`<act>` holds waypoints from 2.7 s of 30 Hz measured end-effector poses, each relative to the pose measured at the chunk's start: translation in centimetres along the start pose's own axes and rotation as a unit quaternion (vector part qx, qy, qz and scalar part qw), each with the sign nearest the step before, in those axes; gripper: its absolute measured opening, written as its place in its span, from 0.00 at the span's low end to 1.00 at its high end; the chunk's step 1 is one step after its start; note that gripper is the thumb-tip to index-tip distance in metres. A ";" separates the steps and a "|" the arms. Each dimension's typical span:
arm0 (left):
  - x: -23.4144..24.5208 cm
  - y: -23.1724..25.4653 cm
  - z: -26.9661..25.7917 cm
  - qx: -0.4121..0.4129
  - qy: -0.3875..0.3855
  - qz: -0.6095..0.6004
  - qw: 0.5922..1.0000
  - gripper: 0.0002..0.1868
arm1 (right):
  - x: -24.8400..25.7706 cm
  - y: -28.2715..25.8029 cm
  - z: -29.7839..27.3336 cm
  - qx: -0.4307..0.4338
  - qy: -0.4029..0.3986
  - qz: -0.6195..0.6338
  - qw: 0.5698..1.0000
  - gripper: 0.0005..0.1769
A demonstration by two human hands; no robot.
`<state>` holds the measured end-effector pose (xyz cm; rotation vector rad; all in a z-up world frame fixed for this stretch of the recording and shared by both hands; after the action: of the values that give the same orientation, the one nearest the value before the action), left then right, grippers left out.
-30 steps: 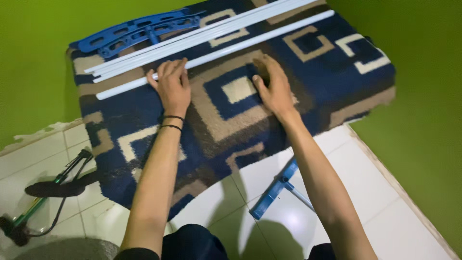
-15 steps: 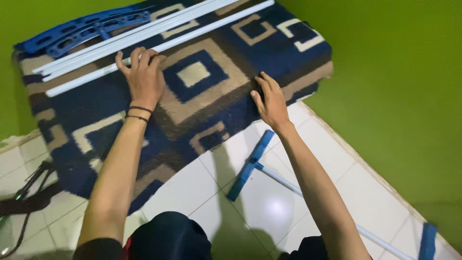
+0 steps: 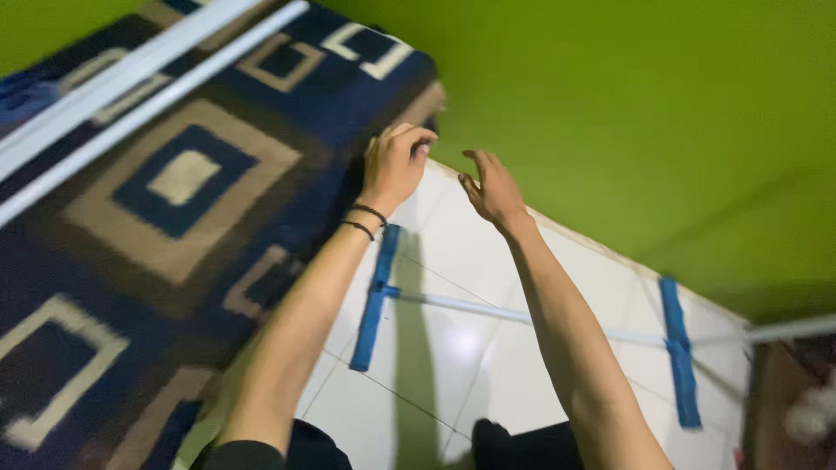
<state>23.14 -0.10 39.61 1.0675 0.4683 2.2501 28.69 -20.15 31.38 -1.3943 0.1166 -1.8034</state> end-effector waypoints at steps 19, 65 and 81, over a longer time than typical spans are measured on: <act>-28.1 -1.9 -26.9 0.000 -0.450 0.073 0.890 0.12 | 3.9 14.4 -16.9 -0.322 -0.350 -0.214 0.853 0.25; -24.5 -1.7 -34.8 0.057 -0.293 0.215 0.930 0.20 | -3.2 22.6 -39.8 -0.432 0.051 0.072 0.897 0.19; -26.4 -3.0 -36.9 0.136 -0.307 0.164 0.927 0.13 | -4.0 25.5 -41.8 -0.479 0.125 0.093 0.864 0.27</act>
<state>8.33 -17.05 0.09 2.0326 0.3496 1.9876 7.81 -50.64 -0.92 -1.6775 1.3968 -1.8030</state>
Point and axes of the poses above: each hand's wrist, its own z-axis towards the middle knuckle, its own x-axis out of the back of the hand, y = z × x, the point moved 4 cm from there along z, towards the middle knuckle, and after that the axes turned 3 degrees about y, right-handed, at the moved point
